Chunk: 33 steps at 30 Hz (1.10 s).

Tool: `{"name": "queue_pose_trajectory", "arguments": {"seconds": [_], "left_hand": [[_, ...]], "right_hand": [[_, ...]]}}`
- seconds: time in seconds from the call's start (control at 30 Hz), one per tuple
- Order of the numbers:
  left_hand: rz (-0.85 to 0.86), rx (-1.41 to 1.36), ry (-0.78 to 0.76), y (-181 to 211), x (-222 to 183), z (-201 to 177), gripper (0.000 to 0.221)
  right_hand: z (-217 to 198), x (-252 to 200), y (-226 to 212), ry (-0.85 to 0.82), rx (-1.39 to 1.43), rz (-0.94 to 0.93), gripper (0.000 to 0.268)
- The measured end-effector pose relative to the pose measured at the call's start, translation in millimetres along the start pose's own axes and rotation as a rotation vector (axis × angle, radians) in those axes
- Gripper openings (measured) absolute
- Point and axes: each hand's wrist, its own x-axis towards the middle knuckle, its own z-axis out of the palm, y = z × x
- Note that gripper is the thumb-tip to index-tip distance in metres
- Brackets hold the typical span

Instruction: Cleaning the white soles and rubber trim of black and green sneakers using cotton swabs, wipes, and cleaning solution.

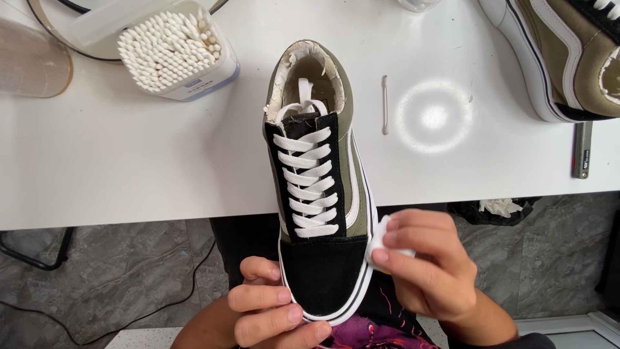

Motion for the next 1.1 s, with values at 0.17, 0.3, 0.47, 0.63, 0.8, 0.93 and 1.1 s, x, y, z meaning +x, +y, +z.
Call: {"name": "queue_pose_trajectory", "arguments": {"seconds": [0.17,0.3,0.47,0.63,0.8,0.93,1.1], "left_hand": [[0.004,0.004,-0.011,0.2,-1.2,4.9,0.009],[0.027,0.0,-0.02,-1.1,1.0,2.0,0.007],[0.02,0.026,-0.056,-1.4,-0.5,1.0,0.002],[0.052,0.0,-0.138,-5.3,4.4,-10.0,0.007],[0.1,-0.012,-0.234,-10.2,7.8,-16.4,0.011],[0.133,-0.005,-0.265,-11.2,10.3,-15.7,0.016],[0.148,-0.016,-0.29,-12.2,10.8,-19.4,0.018]], "right_hand": [[0.4,-0.8,2.4,-0.012,-0.055,-0.007,0.025],[-4.5,-1.0,-6.4,-0.033,-0.068,-0.008,0.027],[0.2,-1.2,-3.1,-0.03,-0.036,-0.036,0.028],[-3.5,-4.6,-9.1,-0.034,-0.039,-0.032,0.03],[-3.1,-8.3,-10.5,-0.068,0.023,-0.069,0.032],[-2.9,-8.4,-13.1,-0.038,-0.037,-0.021,0.033],[-9.2,-22.5,-14.4,-0.108,0.066,-0.066,0.032]]}}
